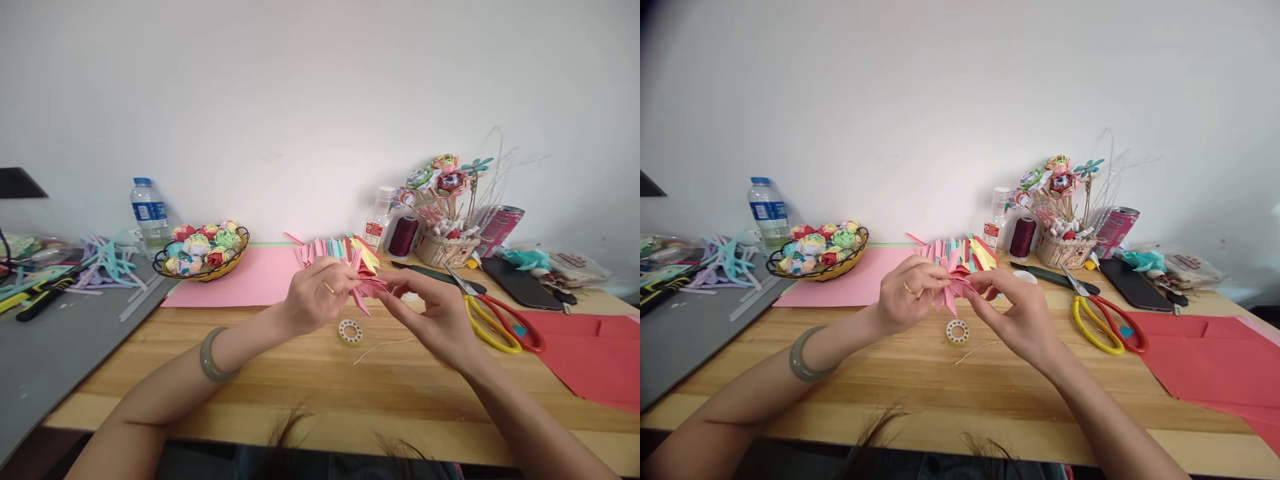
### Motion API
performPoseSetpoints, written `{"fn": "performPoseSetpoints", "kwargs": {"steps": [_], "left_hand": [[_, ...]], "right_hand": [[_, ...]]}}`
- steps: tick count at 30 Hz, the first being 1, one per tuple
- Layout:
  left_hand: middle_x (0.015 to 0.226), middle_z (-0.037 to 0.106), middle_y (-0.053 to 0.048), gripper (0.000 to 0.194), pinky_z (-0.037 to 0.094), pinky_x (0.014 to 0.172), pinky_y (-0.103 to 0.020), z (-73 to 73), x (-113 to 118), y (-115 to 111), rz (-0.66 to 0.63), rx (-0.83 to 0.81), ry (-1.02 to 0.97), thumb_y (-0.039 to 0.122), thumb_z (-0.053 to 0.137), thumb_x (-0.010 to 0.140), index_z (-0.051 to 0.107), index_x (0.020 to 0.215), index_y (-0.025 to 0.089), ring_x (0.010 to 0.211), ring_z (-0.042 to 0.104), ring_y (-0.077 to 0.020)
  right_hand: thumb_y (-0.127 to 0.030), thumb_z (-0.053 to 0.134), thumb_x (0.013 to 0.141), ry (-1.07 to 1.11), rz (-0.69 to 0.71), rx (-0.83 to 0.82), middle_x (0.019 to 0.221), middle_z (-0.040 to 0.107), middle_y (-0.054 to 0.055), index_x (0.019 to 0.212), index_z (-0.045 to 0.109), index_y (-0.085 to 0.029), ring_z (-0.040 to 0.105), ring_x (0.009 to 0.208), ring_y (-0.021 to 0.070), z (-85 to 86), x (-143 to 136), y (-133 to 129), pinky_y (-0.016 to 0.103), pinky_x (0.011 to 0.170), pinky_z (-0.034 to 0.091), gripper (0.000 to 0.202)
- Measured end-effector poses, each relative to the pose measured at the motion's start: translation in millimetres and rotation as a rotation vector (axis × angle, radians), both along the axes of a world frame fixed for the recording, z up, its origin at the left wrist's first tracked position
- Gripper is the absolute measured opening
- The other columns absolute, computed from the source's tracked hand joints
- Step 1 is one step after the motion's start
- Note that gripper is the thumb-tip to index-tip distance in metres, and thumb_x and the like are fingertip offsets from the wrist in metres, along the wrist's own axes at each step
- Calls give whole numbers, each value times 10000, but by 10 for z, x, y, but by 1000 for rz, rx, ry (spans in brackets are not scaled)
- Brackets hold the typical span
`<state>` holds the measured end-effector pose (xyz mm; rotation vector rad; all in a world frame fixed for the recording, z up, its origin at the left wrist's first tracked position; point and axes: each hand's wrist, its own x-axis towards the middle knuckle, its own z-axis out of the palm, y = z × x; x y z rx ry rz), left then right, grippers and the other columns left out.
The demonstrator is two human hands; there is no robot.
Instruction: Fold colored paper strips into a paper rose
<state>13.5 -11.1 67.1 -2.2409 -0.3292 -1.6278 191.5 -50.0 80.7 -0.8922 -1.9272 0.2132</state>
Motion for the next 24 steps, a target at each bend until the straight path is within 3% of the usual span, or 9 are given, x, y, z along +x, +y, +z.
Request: {"fn": "performPoseSetpoints", "kwargs": {"steps": [5, 10, 17, 24], "left_hand": [[701, 619, -7, 102, 479, 641, -222, -25, 66, -2, -4, -226, -31, 92, 544, 769, 526, 852, 150, 699, 533, -94], [742, 629, -3, 217, 457, 689, -253, -55, 68, 21, -6, -303, -42, 115, 523, 794, 541, 1001, 177, 731, 516, -105], [786, 655, -15, 135, 441, 714, -287, -35, 55, 43, -76, -479, -20, 179, 538, 794, 613, 906, 190, 745, 528, -116], [792, 612, -27, 103, 465, 671, -262, -56, 76, 42, -150, -921, -114, 255, 586, 754, 630, 797, 173, 761, 549, -118]], "right_hand": [[-327, 571, 771, 188, 39, -345, 693, 663, 32, 760, 652, -162, 569, 588, 120, 0, -27, 42, 229, 515, 444, 184], [-393, 586, 751, 337, 110, -640, 597, 577, 13, 683, 643, -150, 468, 525, 82, -40, -7, 106, 203, 466, 365, 259], [-380, 583, 745, 380, 104, -686, 552, 479, -26, 697, 604, -163, 390, 498, 72, -38, -34, 99, 211, 450, 299, 223], [-382, 584, 740, 393, 144, -717, 541, 490, -17, 644, 591, -155, 404, 504, 79, -66, -7, 138, 221, 466, 310, 246]]}}
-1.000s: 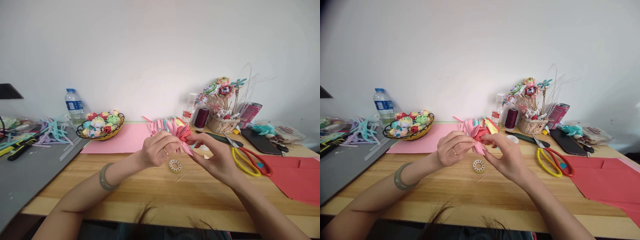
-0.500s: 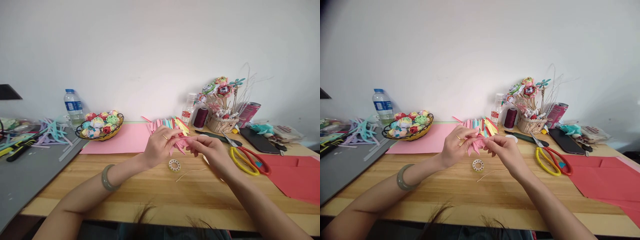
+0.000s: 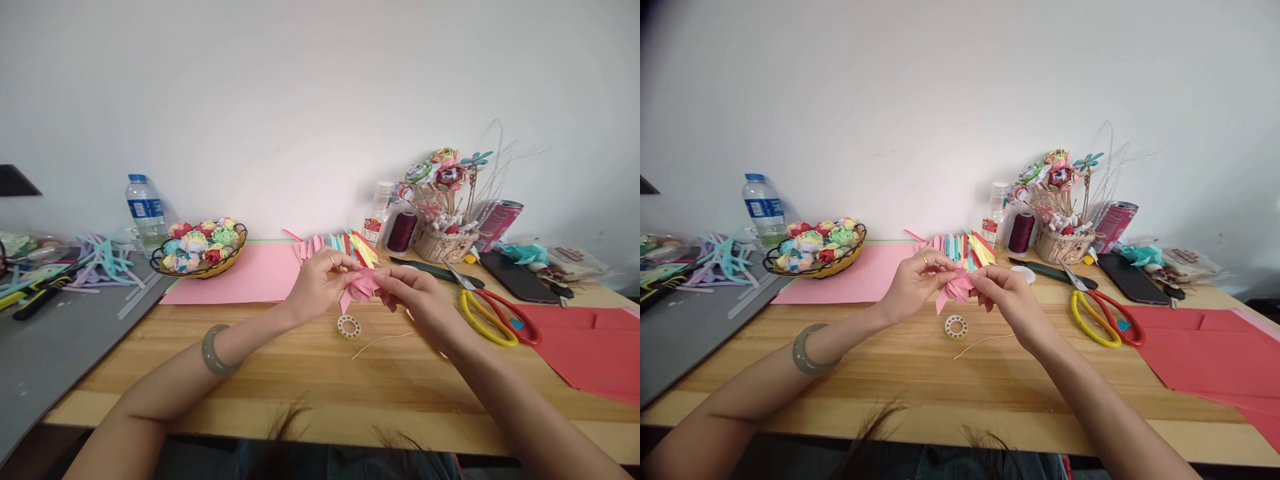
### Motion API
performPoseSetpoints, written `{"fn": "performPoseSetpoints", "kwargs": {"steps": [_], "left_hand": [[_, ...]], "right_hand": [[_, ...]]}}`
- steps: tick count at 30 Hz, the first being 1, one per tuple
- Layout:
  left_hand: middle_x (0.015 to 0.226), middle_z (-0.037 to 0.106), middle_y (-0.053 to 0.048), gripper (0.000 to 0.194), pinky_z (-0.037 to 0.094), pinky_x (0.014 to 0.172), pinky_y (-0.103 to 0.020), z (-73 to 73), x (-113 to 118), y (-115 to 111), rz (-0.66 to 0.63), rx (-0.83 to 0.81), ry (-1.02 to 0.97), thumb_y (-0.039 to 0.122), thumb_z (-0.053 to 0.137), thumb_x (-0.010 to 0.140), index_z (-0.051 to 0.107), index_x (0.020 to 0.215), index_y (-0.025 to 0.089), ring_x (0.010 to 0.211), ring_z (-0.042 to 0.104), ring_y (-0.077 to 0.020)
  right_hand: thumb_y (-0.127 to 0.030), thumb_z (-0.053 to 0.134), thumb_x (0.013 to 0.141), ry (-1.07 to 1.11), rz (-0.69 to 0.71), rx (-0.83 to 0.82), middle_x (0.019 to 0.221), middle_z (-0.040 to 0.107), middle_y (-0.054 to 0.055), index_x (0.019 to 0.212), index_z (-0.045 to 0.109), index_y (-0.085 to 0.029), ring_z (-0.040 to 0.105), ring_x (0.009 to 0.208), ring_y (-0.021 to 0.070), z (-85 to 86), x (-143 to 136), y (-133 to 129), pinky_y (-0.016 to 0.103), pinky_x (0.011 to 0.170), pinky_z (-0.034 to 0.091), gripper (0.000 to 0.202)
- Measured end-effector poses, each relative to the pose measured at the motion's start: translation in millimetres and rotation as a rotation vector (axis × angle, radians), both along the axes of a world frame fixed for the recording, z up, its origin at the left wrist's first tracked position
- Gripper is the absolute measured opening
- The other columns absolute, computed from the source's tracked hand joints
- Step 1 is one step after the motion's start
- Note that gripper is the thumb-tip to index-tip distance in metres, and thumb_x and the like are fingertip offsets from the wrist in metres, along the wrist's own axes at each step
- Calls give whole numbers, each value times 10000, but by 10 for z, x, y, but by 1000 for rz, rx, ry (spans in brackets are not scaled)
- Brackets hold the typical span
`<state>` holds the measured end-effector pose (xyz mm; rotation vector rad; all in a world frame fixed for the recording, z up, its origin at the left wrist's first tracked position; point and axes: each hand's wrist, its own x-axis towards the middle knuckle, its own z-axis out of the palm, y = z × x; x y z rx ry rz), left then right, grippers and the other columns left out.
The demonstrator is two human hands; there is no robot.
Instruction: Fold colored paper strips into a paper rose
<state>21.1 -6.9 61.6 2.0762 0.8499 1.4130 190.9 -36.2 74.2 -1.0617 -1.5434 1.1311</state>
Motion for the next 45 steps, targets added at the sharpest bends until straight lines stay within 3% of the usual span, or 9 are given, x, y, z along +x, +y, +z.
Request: {"fn": "performPoseSetpoints", "kwargs": {"steps": [5, 8, 17, 20, 26, 31, 36, 40, 45], "left_hand": [[808, 609, -33, 128, 469, 679, -259, 8, 2, -19, -9, -46, -20, 263, 580, 757, 637, 832, 175, 775, 557, -120], [823, 599, -37, 152, 464, 707, -274, 44, -16, -13, -15, 84, 68, 235, 564, 771, 631, 902, 195, 811, 536, -126], [752, 539, -11, 92, 437, 685, -269, 42, -28, -17, -25, 509, 80, 129, 585, 738, 634, 754, 205, 753, 507, -109], [711, 565, -6, 146, 434, 671, -267, 7, -8, -42, -63, 542, 106, 102, 556, 739, 644, 741, 219, 722, 512, -110], [811, 610, -39, 108, 471, 681, -262, -65, 15, 1, -27, 0, -48, 162, 530, 756, 611, 827, 166, 775, 564, -123], [891, 559, -50, 147, 467, 709, -284, -176, 15, 150, -9, -198, 35, 290, 628, 692, 644, 773, 169, 792, 546, -131], [899, 586, -62, 145, 451, 756, -296, -265, 27, 227, -62, -410, 121, 236, 644, 651, 656, 765, 147, 864, 547, -155], [784, 633, -38, 149, 449, 690, -256, -288, 44, 218, -198, -715, 39, 173, 597, 667, 638, 802, 125, 719, 567, -113], [826, 623, -33, 202, 430, 653, -227, -255, 7, 203, -266, -859, -10, 205, 614, 663, 618, 856, 144, 723, 564, -99]], "right_hand": [[-377, 588, 732, 34, 20, -32, 574, 508, -9, 647, 596, -155, 409, 514, 81, -46, 13, 34, 222, 467, 305, 238], [-367, 565, 747, -2, 5, 4, 570, 502, -14, 651, 587, -156, 403, 517, 82, -43, 8, 25, 222, 471, 296, 232], [-351, 451, 832, -200, -106, 235, 643, 504, -7, 706, 538, -175, 442, 583, 107, 14, -39, -56, 233, 528, 345, 233], [-340, 437, 847, -265, -176, 393, 716, 548, 15, 759, 532, -181, 489, 639, 123, -47, -38, -40, 240, 570, 381, 205], [-275, 412, 857, -490, -281, 560, 722, 570, 28, 768, 528, -183, 482, 632, 134, -186, -11, 73, 251, 567, 356, 172], [-344, 435, 836, -378, -144, 346, 690, 539, 18, 734, 526, -177, 473, 629, 130, -288, 0, 189, 254, 567, 377, 216], [-417, 470, 781, -224, -62, 79, 631, 492, -8, 740, 538, -164, 444, 551, 105, -412, -8, 293, 233, 487, 383, 265], [-448, 500, 747, -222, -72, 15, 615, 496, -12, 716, 543, -161, 434, 538, 101, -454, -15, 320, 224, 457, 369, 291], [-471, 502, 752, -199, -87, 41, 634, 510, -9, 713, 550, -157, 431, 555, 94, -442, -13, 309, 223, 487, 366, 320]]}}
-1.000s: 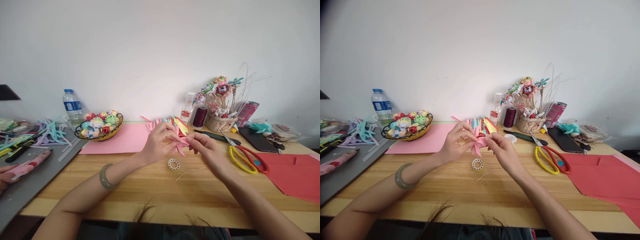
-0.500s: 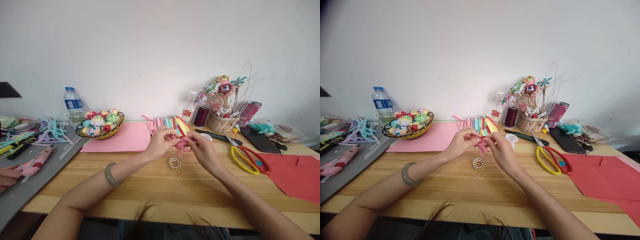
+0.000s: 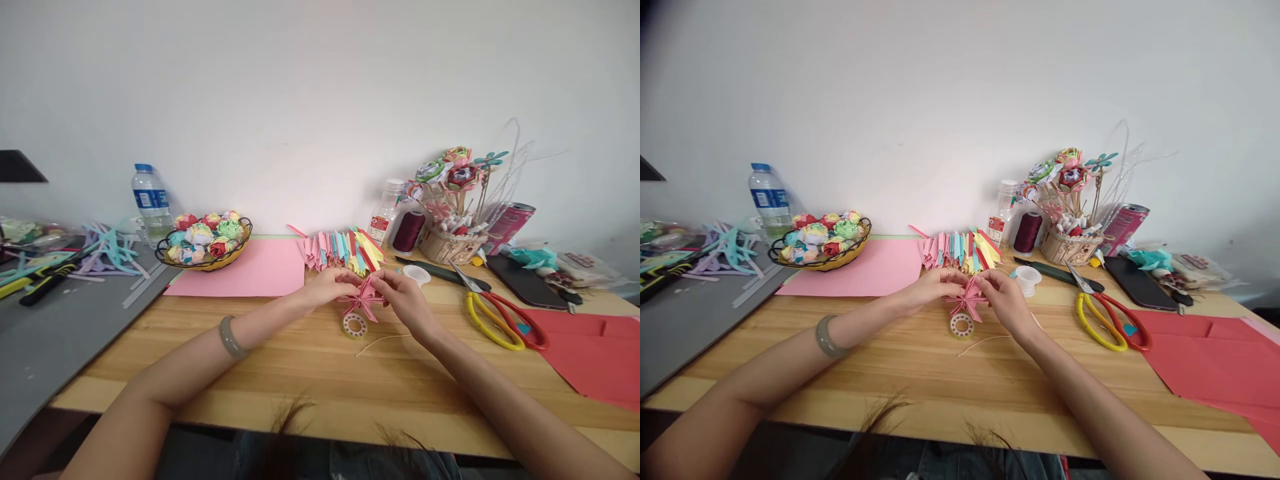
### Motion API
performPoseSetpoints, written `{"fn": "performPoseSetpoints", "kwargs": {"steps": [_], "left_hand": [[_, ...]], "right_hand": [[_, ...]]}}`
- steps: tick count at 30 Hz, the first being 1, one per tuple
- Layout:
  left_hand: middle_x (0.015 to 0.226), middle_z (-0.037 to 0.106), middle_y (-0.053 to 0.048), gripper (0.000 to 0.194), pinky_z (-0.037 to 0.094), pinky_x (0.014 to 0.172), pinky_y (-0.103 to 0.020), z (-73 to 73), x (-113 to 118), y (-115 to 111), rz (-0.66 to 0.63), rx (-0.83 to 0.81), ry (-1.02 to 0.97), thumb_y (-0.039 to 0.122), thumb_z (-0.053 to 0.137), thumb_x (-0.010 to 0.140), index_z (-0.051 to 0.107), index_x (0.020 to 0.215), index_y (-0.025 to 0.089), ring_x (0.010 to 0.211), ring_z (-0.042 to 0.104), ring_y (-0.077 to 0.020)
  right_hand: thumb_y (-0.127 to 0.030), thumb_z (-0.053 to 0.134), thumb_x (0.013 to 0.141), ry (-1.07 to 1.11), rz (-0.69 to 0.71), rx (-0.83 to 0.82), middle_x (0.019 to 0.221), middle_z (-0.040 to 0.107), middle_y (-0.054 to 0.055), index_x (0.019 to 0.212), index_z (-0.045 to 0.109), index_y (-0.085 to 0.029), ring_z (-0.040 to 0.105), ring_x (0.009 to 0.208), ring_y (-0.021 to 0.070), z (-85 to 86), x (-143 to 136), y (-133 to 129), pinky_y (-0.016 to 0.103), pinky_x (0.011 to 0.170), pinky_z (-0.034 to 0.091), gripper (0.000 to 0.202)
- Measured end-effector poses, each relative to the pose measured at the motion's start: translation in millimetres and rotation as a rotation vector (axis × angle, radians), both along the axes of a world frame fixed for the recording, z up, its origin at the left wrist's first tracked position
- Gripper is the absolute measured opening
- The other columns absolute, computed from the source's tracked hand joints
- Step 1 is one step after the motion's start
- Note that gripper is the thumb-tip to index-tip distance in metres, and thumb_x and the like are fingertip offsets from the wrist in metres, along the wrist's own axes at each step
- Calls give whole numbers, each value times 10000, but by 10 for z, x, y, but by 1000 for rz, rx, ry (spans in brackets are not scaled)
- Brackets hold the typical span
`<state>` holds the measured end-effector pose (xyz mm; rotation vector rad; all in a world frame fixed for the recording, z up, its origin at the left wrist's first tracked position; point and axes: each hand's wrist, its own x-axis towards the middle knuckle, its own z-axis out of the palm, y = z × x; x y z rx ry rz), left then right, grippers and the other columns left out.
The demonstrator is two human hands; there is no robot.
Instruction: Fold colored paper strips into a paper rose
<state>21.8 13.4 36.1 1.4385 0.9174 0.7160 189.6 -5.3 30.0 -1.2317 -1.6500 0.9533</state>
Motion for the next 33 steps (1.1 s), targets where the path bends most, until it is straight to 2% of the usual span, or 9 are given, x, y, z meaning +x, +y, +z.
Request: {"fn": "performPoseSetpoints", "kwargs": {"steps": [5, 10, 12, 15, 18, 25, 29, 31, 33], "left_hand": [[880, 615, -41, 416, 443, 636, -259, 9, -54, 13, -41, -173, -95, 237, 637, 660, 534, 1062, 216, 714, 587, -114], [829, 624, -44, 301, 445, 598, -241, 20, -52, 28, -147, -261, -210, 221, 616, 675, 599, 973, 184, 684, 582, -106], [792, 622, -43, 268, 445, 582, -242, 41, -35, 14, -132, -279, -239, 207, 603, 680, 608, 944, 166, 650, 576, -103], [757, 612, -37, 247, 445, 578, -250, 88, -6, -35, -58, -248, -300, 169, 616, 659, 596, 905, 151, 607, 559, -94], [755, 602, -28, 235, 446, 599, -253, 145, 16, -110, 24, -165, -357, 169, 632, 654, 572, 881, 151, 609, 551, -85], [792, 562, 0, 226, 448, 614, -237, 224, 63, -255, 112, -57, -349, 118, 638, 623, 531, 818, 156, 641, 538, -73], [799, 562, -23, 121, 458, 666, -266, 205, 52, -226, 72, -19, -239, 248, 580, 723, 532, 772, 148, 708, 549, -98], [831, 565, -37, 142, 461, 710, -301, 196, 29, -193, 119, 173, -145, 279, 579, 732, 532, 776, 152, 775, 552, -126], [893, 561, -39, 171, 446, 777, -328, 208, -1, -171, 250, 549, -70, 243, 637, 689, 538, 806, 168, 864, 533, -147]], "right_hand": [[-485, 510, 749, 29, 3, 21, 629, 511, -11, 713, 550, -159, 438, 551, 94, 28, 0, -4, 225, 492, 366, 331], [-455, 485, 788, 19, 7, 72, 709, 555, 14, 796, 542, -173, 517, 630, 129, 69, 27, -14, 257, 549, 419, 289], [-415, 463, 816, -45, -62, 201, 787, 571, 35, 877, 531, -186, 540, 691, 151, 94, 39, -47, 282, 587, 440, 246], [-329, 480, 824, -227, -235, 573, 924, 559, 74, 935, 518, -213, 542, 814, 189, 141, 41, -140, 331, 670, 450, 165], [-252, 536, 789, -361, -235, 849, 969, 549, 94, 957, 512, -224, 522, 906, 221, 184, 19, -235, 360, 724, 439, 172], [-252, 570, 771, -378, -214, 783, 821, 600, 55, 899, 513, -221, 535, 760, 196, 229, -9, -262, 341, 661, 432, 143], [-257, 533, 801, -298, -179, 704, 803, 609, 42, 858, 532, -230, 553, 770, 189, 252, 7, -257, 344, 700, 438, 63], [-275, 543, 794, -254, -162, 642, 810, 611, 36, 855, 530, -226, 564, 766, 185, 272, 14, -263, 344, 712, 437, 79], [-297, 558, 780, -201, -143, 554, 800, 613, 29, 866, 520, -222, 573, 753, 182, 301, 17, -276, 341, 717, 435, 120]]}}
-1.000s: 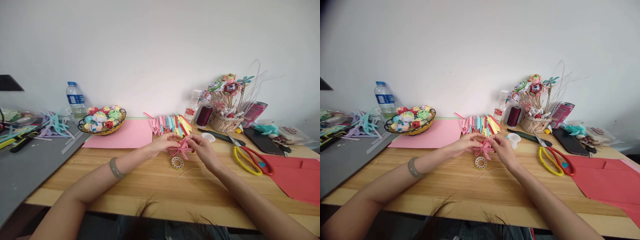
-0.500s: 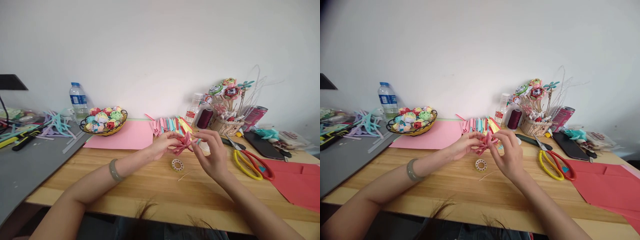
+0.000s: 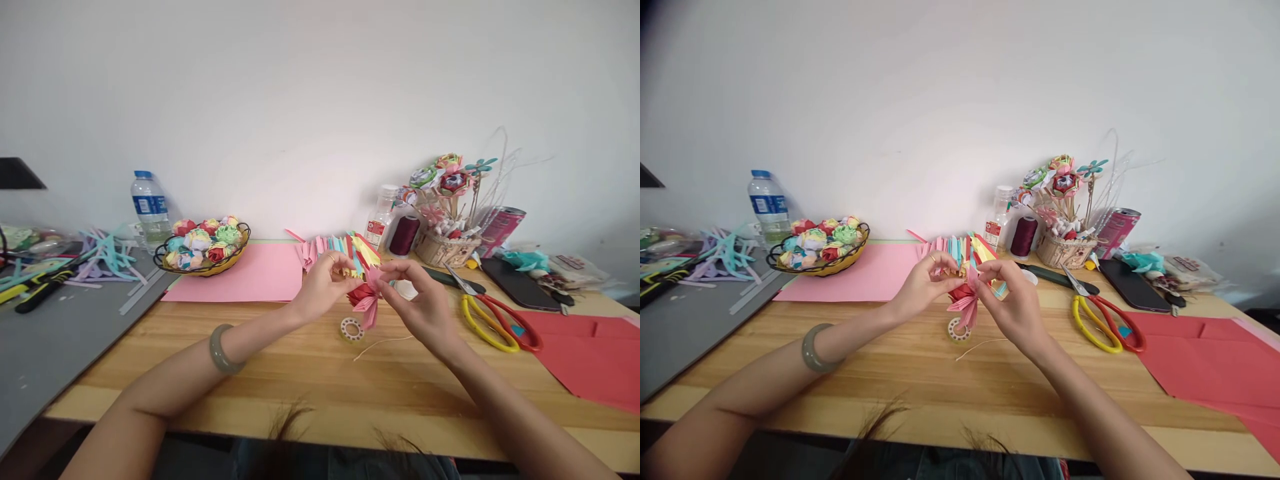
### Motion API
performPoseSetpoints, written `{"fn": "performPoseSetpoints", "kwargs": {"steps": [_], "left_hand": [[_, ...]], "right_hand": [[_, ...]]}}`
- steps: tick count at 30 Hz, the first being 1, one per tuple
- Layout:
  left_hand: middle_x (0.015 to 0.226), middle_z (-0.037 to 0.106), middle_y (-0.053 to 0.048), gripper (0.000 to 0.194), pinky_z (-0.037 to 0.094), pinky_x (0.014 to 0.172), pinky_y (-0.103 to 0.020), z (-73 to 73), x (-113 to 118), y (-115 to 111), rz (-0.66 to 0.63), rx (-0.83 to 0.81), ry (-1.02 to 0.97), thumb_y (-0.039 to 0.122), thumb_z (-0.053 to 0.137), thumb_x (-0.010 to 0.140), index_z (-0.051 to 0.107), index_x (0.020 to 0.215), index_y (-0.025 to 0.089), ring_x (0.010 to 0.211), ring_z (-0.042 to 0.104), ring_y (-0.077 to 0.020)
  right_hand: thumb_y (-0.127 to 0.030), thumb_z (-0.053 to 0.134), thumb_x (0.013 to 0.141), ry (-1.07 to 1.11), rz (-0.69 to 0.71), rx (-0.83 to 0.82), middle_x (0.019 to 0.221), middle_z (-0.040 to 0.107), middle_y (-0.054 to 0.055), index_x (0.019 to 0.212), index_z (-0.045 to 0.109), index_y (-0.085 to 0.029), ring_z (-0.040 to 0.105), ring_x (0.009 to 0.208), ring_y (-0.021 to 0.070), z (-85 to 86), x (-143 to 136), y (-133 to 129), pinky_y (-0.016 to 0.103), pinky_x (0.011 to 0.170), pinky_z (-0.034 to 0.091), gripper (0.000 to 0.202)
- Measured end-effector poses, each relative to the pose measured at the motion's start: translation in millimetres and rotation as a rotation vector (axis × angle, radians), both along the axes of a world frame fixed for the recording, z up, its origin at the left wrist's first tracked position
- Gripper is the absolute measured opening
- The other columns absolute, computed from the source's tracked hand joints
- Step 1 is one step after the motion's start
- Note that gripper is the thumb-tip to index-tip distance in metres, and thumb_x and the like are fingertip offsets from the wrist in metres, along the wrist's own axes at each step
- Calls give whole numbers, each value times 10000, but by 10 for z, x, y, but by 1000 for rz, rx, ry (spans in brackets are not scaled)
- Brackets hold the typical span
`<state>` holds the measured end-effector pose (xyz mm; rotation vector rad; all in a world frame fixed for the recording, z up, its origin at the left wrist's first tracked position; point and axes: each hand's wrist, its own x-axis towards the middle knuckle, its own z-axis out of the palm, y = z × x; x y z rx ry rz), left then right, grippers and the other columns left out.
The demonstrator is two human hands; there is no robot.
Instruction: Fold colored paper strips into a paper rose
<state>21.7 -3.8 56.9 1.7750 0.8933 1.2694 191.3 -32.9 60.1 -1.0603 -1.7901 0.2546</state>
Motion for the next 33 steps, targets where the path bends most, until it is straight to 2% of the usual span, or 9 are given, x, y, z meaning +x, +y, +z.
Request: {"fn": "performPoseSetpoints", "kwargs": {"steps": [2, 4, 9, 15, 19, 22, 25, 29, 33], "left_hand": [[931, 571, -37, 94, 399, 878, -363, 39, -32, 5, 30, 358, 143, 224, 605, 731, 578, 813, 189, 940, 507, -154], [907, 608, -19, 67, 359, 928, -382, 91, -61, -1, -28, 603, 321, 228, 571, 766, 609, 820, 217, 960, 491, -156], [843, 634, -26, 113, 396, 863, -357, 169, -96, -10, -15, 831, 543, 242, 553, 780, 643, 837, 206, 926, 458, -174], [778, 626, -46, 175, 408, 776, -345, 139, -75, -20, 16, 937, 698, 283, 504, 807, 657, 797, 199, 884, 468, -192], [774, 615, -62, 191, 403, 784, -349, 93, -55, -10, 52, 1047, 780, 227, 473, 807, 630, 720, 163, 888, 480, -201], [762, 616, -57, 173, 408, 784, -337, 74, -49, 6, 55, 1076, 763, 170, 470, 783, 620, 697, 156, 881, 485, -194], [744, 623, -39, 149, 419, 773, -313, 64, -51, 25, 42, 1017, 671, 173, 501, 764, 626, 682, 164, 871, 484, -180], [740, 618, -27, 111, 422, 795, -303, 37, -66, 68, 17, 896, 567, 201, 543, 756, 636, 704, 170, 887, 463, -169], [726, 598, -20, 98, 413, 821, -338, 34, -85, 106, 35, 747, 516, 227, 569, 752, 627, 690, 178, 874, 450, -167]], "right_hand": [[-314, 566, 773, 68, 46, -101, 768, 610, 20, 878, 506, -219, 575, 732, 175, 33, -1, -17, 331, 710, 438, 154], [-322, 570, 767, 130, 97, -175, 727, 597, 5, 872, 494, -219, 569, 704, 165, 60, -6, -32, 314, 688, 440, 165], [-317, 586, 744, 175, 144, -262, 683, 572, -11, 815, 473, -212, 549, 668, 150, 80, -15, -34, 290, 644, 417, 170], [-264, 573, 727, 170, 198, -344, 650, 566, -19, 755, 458, -201, 520, 631, 134, 35, -20, 23, 280, 621, 384, 134], [-201, 576, 706, 142, 216, -352, 650, 564, -23, 723, 470, -196, 520, 617, 124, -1, -37, 55, 265, 597, 361, 107], [-212, 574, 709, 155, 237, -356, 657, 549, -21, 710, 473, -195, 520, 612, 122, -5, -43, 69, 263, 592, 373, 102], [-255, 558, 738, 143, 249, -334, 654, 534, -16, 695, 478, -191, 512, 599, 121, -11, -30, 90, 262, 578, 390, 111], [-219, 505, 791, -22, 218, -172, 716, 572, 8, 748, 527, -196, 527, 665, 135, -48, 7, 100, 277, 613, 411, 53], [-140, 536, 759, -165, 120, 199, 820, 595, 37, 823, 543, -216, 539, 772, 169, -59, 18, 41, 320, 675, 433, 99]]}}
